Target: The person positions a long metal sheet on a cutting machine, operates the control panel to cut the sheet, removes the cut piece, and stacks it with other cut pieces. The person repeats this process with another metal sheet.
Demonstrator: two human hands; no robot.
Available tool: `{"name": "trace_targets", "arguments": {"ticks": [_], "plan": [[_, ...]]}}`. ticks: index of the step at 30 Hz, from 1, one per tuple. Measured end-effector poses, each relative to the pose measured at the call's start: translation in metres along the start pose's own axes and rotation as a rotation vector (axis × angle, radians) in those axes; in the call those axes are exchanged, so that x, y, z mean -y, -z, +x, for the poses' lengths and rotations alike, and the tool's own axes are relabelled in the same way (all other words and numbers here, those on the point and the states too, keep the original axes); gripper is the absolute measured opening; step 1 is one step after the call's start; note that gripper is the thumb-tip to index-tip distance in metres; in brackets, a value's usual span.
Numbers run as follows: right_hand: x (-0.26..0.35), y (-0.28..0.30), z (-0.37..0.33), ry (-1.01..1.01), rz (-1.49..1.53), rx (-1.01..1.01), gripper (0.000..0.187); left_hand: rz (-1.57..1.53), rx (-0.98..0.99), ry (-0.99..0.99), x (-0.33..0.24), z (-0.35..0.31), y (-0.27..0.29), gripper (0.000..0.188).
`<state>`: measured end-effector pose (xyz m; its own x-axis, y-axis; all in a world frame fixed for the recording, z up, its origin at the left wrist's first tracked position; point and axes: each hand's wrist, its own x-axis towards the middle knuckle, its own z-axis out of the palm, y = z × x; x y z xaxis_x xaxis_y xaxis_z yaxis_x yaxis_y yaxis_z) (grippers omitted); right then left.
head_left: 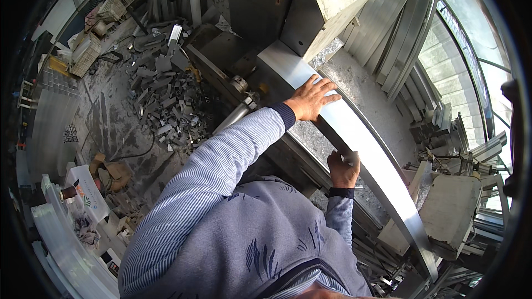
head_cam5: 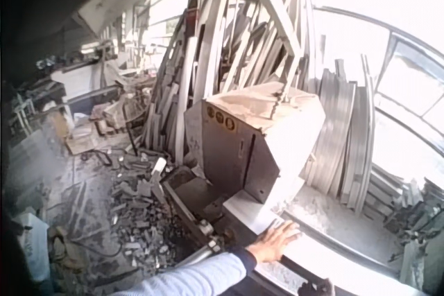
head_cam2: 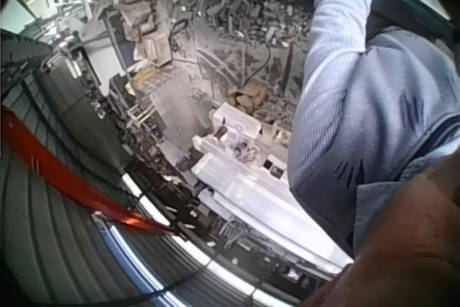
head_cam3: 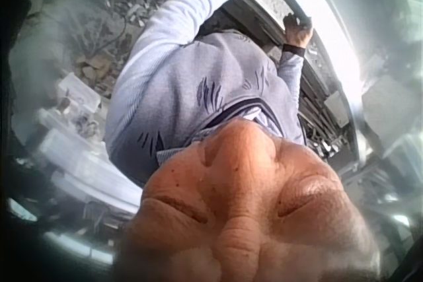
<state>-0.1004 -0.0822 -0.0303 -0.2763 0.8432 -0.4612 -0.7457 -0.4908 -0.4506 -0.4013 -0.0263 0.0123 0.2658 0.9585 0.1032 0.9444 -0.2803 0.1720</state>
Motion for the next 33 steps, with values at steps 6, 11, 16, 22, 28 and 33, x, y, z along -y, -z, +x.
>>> {"name": "trace_targets", "arguments": {"ticks": [6, 11, 16, 22, 28, 33], "plan": [[0.124, 0.137, -0.019, 0.412, -0.012, -0.428, 0.037, 0.021, 0.029, 0.001, 0.001, 0.0, 0.002, 0.101], [0.222, 0.227, -0.037, 0.577, -0.108, -0.499, 0.051, 0.011, 0.032, 0.0, -0.001, -0.001, 0.007, 0.098], [0.252, 0.196, -0.03, 0.529, -0.012, -0.8, 0.061, 0.039, -0.025, -0.014, 0.0, 0.002, 0.001, 0.09], [0.255, 0.179, -0.008, 0.577, -0.175, -0.952, 0.067, 0.043, -0.028, 0.003, -0.002, 0.004, 0.004, 0.095], [0.281, 0.245, -0.001, 0.598, -0.204, -0.786, 0.07, -0.015, -0.025, 0.024, -0.007, -0.007, 0.017, 0.098], [0.282, 0.254, -0.007, 0.562, -0.342, -0.724, 0.078, -0.027, -0.014, 0.033, -0.004, -0.007, 0.006, 0.099]]}}
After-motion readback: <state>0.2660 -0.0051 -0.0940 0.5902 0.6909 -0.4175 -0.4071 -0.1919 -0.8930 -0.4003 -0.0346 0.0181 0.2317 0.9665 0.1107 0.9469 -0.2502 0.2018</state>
